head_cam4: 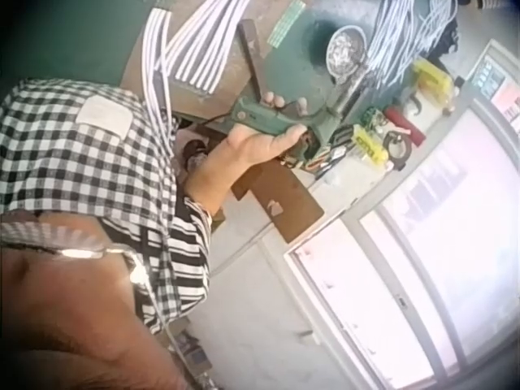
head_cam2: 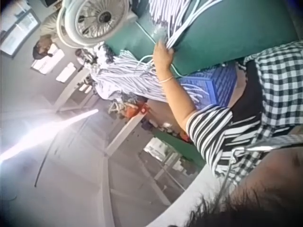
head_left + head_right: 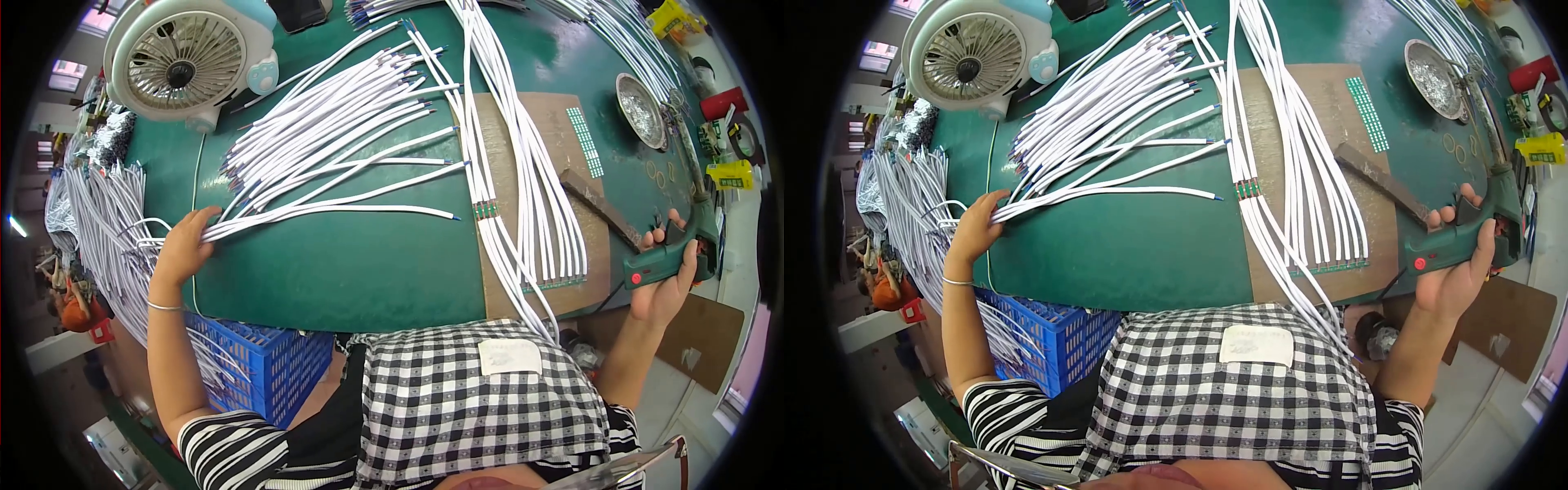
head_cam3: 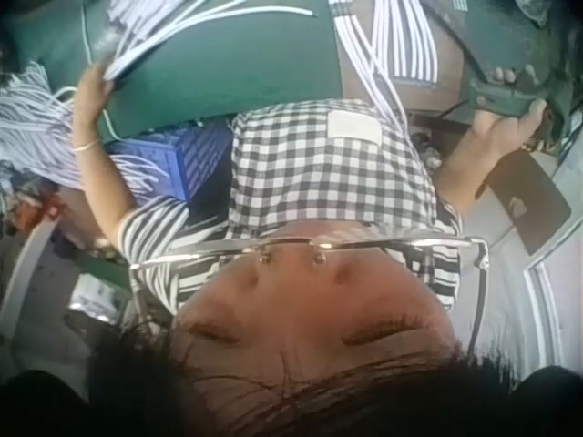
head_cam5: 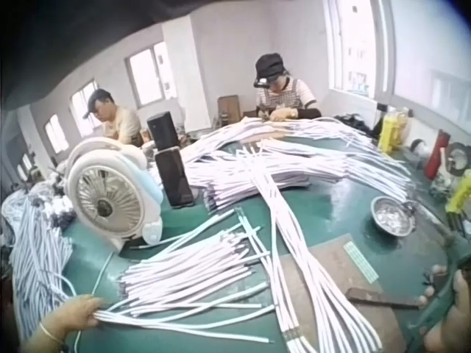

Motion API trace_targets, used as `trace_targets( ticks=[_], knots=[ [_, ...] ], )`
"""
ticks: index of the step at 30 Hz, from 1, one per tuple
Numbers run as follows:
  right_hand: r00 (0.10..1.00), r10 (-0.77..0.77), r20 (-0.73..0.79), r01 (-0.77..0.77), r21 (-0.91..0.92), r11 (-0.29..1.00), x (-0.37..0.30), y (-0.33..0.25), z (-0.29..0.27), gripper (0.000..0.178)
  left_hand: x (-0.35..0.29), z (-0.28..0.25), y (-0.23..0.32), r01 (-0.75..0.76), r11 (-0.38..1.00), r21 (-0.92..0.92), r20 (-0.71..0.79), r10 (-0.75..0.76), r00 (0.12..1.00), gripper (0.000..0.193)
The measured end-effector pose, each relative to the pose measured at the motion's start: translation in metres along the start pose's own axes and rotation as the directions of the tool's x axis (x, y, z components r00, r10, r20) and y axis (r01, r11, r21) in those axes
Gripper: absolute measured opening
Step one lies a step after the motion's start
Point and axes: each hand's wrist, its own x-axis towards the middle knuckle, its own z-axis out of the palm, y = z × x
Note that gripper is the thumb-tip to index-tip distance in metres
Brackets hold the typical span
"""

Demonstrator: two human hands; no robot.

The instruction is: The person aligns wires onto circuit boards by hand and solders them in place using a soldering iron.

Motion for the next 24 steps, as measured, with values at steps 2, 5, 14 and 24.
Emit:
trace_targets(
  ticks=[2,5,14,24],
  knots=[
    [1.0,0.014,-0.017,-0.014,-0.001,1.0,-0.002,0.003,0.001,0.039,0.0,0.002,-0.004,0.065,0.998,-0.02,0.044,-0.064,0.997,0.048],
    [0.999,0.037,-0.032,-0.037,0.017,0.999,-0.005,0.008,0.001,0.039,0.0,0.008,-0.004,-0.064,0.993,0.099,0.048,0.059,0.997,0.036],
    [0.999,0.028,0.017,-0.029,0.07,0.997,-0.007,0.006,0.001,0.039,0.002,-0.049,0.01,-0.029,0.918,0.396,-0.273,0.148,0.951,0.031],
    [0.999,0.051,-0.009,-0.05,0.076,0.996,-0.011,0.01,0.004,0.041,0.029,-0.041,-0.01,0.038,0.747,0.664,-0.2,0.128,0.971,0.039]
  ],
)
